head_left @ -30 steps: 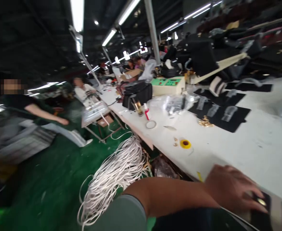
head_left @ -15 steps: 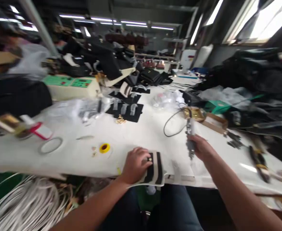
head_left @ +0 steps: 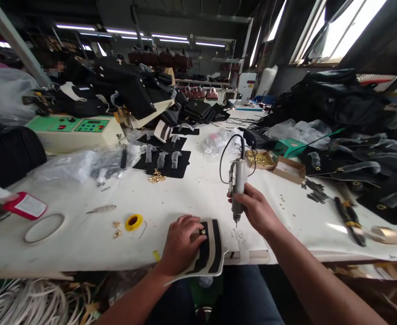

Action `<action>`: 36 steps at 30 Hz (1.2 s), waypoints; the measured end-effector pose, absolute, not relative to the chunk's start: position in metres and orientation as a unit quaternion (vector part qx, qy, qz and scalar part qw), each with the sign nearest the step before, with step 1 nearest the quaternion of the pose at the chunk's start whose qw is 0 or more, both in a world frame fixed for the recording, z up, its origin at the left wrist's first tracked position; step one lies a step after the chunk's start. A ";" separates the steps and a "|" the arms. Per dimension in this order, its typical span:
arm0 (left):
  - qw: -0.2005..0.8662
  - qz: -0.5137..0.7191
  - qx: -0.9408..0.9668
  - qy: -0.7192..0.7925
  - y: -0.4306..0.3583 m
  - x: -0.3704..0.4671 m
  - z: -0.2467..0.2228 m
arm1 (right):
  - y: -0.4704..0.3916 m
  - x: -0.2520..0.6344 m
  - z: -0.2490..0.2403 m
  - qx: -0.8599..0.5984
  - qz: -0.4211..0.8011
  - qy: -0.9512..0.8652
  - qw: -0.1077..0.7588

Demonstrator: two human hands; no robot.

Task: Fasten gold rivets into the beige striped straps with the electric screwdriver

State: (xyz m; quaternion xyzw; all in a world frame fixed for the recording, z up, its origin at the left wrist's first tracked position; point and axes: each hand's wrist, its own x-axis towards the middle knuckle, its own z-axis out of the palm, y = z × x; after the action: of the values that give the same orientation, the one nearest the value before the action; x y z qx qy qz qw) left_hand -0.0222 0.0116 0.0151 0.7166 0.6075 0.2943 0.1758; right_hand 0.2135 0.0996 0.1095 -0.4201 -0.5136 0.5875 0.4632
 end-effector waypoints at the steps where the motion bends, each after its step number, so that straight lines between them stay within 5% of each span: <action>1: 0.173 0.292 0.718 0.607 0.012 -0.022 0.015 | 0.100 0.211 0.110 -0.439 0.542 -0.545 0.465; 6: 0.154 0.289 0.725 0.606 0.013 -0.023 0.015 | 0.099 0.200 0.114 -0.477 0.311 -0.642 0.514; 10: 0.154 0.286 0.725 0.607 0.013 -0.023 0.015 | 0.095 0.198 0.121 -0.484 0.245 -0.679 0.495; 16: 0.149 0.287 0.729 0.604 0.014 -0.024 0.013 | 0.094 0.203 0.123 -0.489 0.284 -0.662 0.492; 23: 0.150 0.268 0.735 0.605 0.011 -0.014 0.023 | 0.088 0.195 0.121 -0.386 0.547 -0.491 0.557; 36: 0.178 0.260 0.729 0.608 0.011 -0.014 0.017 | 0.069 0.141 0.074 -0.336 0.455 -0.620 0.544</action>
State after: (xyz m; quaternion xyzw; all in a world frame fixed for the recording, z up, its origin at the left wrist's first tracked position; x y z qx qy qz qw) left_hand -0.0143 0.0107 0.0167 0.7286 0.6081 0.2603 0.1780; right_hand 0.1409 0.0689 0.0740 -0.3362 -0.6195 0.4549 0.5443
